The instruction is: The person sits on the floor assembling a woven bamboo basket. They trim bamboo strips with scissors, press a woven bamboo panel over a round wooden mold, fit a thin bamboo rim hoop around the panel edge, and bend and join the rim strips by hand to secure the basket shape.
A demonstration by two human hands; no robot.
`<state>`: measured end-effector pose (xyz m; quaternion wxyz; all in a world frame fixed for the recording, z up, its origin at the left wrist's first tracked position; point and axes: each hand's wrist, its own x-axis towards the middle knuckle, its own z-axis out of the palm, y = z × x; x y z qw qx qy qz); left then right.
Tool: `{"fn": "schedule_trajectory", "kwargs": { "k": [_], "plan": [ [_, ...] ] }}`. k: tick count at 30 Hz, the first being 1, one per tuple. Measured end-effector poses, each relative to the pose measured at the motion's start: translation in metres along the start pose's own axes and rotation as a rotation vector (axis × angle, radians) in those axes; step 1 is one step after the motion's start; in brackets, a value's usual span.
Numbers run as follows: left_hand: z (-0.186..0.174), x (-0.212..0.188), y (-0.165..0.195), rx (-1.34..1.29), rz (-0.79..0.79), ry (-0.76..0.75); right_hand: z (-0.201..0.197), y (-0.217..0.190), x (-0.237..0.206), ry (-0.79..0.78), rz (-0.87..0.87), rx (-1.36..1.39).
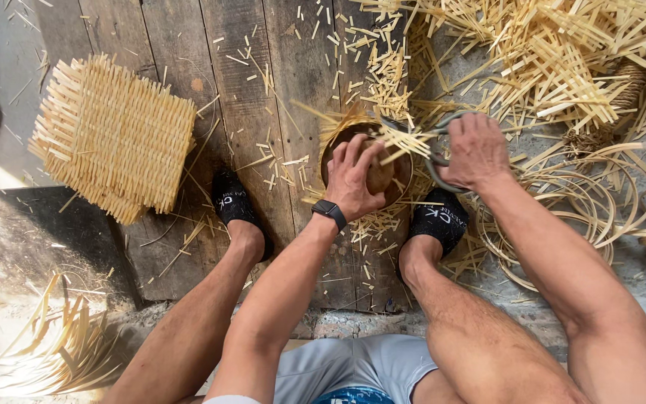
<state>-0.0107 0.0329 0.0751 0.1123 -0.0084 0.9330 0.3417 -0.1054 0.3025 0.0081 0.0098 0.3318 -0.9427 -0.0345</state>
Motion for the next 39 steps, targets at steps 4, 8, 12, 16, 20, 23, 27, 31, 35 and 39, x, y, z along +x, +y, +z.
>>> {"fn": "schedule_trajectory", "kwargs": {
  "k": [4,8,12,16,20,23,27,31,35,39],
  "plan": [
    [0.0,0.0,-0.002,0.14,0.046,-0.047,0.0,0.004,0.004,-0.271,0.014,0.075],
    [0.023,-0.008,0.015,-0.069,-0.254,0.251,0.001,0.015,-0.004,-0.025,-0.021,0.106],
    [0.028,-0.009,0.017,-0.017,-0.168,0.174,0.009,0.004,0.003,0.017,-0.028,-0.01],
    [0.015,-0.007,0.009,0.023,-0.035,0.086,0.009,0.007,0.004,-0.242,0.046,0.089],
    [0.005,-0.006,0.005,0.038,0.038,-0.024,0.001,0.02,-0.007,-0.22,-0.005,0.057],
    [0.001,-0.004,0.004,0.041,0.054,-0.042,0.0,0.013,-0.005,-0.161,0.012,0.003],
    [-0.009,-0.001,0.0,0.116,0.14,-0.165,0.004,-0.001,0.004,-0.072,-0.028,0.055],
    [-0.013,0.002,-0.001,0.124,0.128,-0.202,0.013,-0.002,0.001,-0.101,-0.016,0.07],
    [0.001,-0.005,0.008,0.145,0.033,-0.069,0.019,0.006,-0.011,-0.145,-0.035,-0.023],
    [0.03,-0.018,0.023,-0.005,-0.237,0.223,0.009,0.014,-0.019,-0.205,0.012,0.118]
  ]
}}
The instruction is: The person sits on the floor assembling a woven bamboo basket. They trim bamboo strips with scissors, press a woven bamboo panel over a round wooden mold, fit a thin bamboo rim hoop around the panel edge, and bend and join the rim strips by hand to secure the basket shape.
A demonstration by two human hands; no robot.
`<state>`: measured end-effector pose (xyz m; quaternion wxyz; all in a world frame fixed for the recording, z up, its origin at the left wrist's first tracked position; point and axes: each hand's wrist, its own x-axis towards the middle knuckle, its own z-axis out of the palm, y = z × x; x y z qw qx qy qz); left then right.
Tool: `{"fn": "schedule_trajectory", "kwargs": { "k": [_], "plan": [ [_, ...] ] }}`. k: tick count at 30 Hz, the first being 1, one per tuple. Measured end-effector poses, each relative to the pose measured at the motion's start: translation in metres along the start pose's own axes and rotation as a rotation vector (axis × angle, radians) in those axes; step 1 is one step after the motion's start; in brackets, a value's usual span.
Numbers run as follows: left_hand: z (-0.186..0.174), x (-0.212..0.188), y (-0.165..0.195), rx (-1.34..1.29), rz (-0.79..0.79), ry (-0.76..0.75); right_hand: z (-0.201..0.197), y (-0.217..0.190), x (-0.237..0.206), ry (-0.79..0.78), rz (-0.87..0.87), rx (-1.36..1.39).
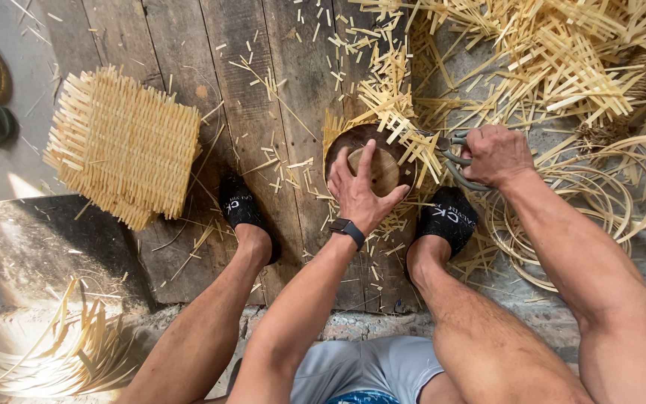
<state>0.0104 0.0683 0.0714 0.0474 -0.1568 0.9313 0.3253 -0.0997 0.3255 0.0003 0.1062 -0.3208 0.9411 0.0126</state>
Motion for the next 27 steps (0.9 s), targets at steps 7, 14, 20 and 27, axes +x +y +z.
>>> {"fn": "schedule_trajectory", "kwargs": {
  "k": [7,14,20,27],
  "plan": [
    [0.0,0.007,-0.011,0.012,0.104,-0.099,-0.011,-0.012,0.002,0.157,0.015,0.001],
    [0.005,0.001,0.0,-0.053,-0.072,0.059,0.012,0.008,-0.005,0.007,0.015,-0.043],
    [0.007,0.005,-0.009,0.076,0.034,-0.063,-0.012,-0.003,0.003,0.256,-0.067,-0.056],
    [-0.004,0.012,-0.011,0.125,0.062,-0.114,-0.001,-0.003,0.012,-0.043,0.018,-0.087]
  ]
}}
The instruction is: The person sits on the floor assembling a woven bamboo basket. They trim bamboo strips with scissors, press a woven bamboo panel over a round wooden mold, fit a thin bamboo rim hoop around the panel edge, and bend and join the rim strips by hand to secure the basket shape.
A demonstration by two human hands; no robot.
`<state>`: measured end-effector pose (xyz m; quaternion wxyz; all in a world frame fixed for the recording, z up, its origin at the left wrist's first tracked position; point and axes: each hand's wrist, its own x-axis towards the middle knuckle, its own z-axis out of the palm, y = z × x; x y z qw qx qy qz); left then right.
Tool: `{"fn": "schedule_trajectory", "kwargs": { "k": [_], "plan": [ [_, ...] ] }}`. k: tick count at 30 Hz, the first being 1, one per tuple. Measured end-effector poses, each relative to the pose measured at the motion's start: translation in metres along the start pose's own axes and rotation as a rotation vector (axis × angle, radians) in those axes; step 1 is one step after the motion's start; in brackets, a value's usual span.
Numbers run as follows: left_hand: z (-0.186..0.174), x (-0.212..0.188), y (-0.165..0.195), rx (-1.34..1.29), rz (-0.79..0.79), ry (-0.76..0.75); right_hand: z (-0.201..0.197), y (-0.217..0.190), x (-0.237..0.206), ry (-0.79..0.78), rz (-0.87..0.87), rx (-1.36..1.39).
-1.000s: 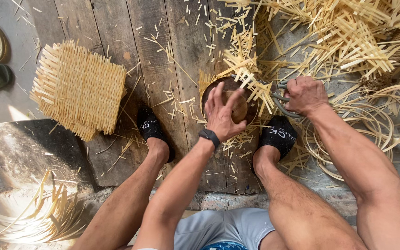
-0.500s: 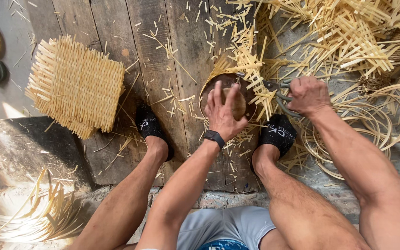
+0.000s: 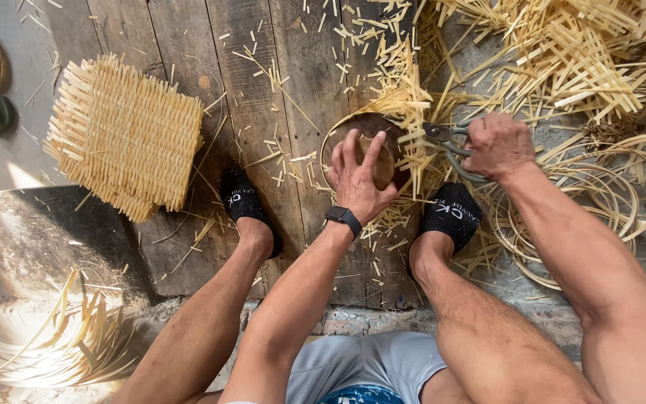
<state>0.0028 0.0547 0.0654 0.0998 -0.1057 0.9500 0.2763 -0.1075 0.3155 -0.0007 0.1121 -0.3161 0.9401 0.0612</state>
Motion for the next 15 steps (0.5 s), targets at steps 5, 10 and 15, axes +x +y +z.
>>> {"fn": "schedule_trajectory", "kwargs": {
  "k": [5,10,15],
  "plan": [
    [0.004,0.0,0.006,-0.038,-0.067,0.065,-0.011,0.004,-0.004,0.236,-0.054,0.028],
    [-0.006,0.003,-0.005,0.001,0.105,-0.066,-0.009,-0.011,0.005,0.243,-0.03,-0.057],
    [-0.017,0.01,-0.01,-0.005,0.195,-0.132,-0.002,0.008,0.0,0.054,-0.035,-0.007]
  ]
}}
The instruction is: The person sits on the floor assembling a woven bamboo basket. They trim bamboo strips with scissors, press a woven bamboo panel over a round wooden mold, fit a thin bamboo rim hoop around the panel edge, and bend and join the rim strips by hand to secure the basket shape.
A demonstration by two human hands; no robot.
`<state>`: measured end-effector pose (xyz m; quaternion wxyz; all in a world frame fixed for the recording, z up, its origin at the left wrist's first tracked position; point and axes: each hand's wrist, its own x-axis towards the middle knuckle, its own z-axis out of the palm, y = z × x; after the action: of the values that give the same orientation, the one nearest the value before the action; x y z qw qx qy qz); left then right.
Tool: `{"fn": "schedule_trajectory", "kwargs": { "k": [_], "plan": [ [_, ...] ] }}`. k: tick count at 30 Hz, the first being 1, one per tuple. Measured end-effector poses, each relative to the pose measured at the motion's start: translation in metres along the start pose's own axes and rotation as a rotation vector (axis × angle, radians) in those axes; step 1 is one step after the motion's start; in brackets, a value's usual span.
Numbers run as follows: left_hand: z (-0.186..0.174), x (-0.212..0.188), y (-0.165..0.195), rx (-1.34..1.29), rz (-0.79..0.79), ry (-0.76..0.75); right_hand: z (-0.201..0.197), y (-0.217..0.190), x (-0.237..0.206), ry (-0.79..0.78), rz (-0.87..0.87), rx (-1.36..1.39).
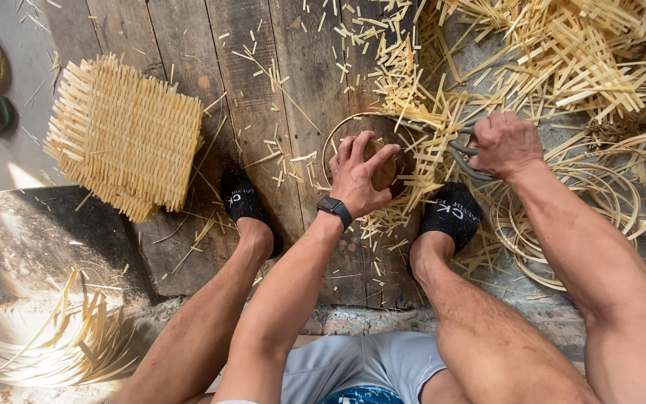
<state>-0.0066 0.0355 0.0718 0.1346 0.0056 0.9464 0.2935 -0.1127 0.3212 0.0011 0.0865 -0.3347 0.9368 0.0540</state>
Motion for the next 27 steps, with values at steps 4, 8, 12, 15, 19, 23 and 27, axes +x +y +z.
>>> {"fn": "schedule_trajectory", "kwargs": {
  "k": [4,8,12,15,19,23,27],
  "plan": [
    [-0.006,0.002,-0.002,-0.004,0.04,-0.037,-0.011,-0.005,0.003,0.282,-0.047,-0.077],
    [-0.013,0.003,-0.008,0.079,0.145,-0.139,-0.02,-0.018,0.015,0.161,-0.039,-0.075],
    [-0.02,0.01,-0.016,0.11,0.194,-0.27,-0.017,-0.009,0.017,-0.092,-0.037,-0.044],
    [-0.027,0.015,-0.021,0.153,0.231,-0.33,-0.014,0.002,0.01,-0.179,0.05,0.07],
    [-0.025,0.012,-0.014,0.117,0.205,-0.235,-0.014,0.011,0.008,-0.17,0.466,0.427],
    [-0.001,0.0,0.0,-0.1,-0.386,0.121,-0.013,0.019,0.013,-0.142,1.092,0.664],
    [0.009,0.01,-0.027,-0.045,-0.531,0.109,-0.012,0.005,0.006,0.067,0.774,0.354]
  ]
}}
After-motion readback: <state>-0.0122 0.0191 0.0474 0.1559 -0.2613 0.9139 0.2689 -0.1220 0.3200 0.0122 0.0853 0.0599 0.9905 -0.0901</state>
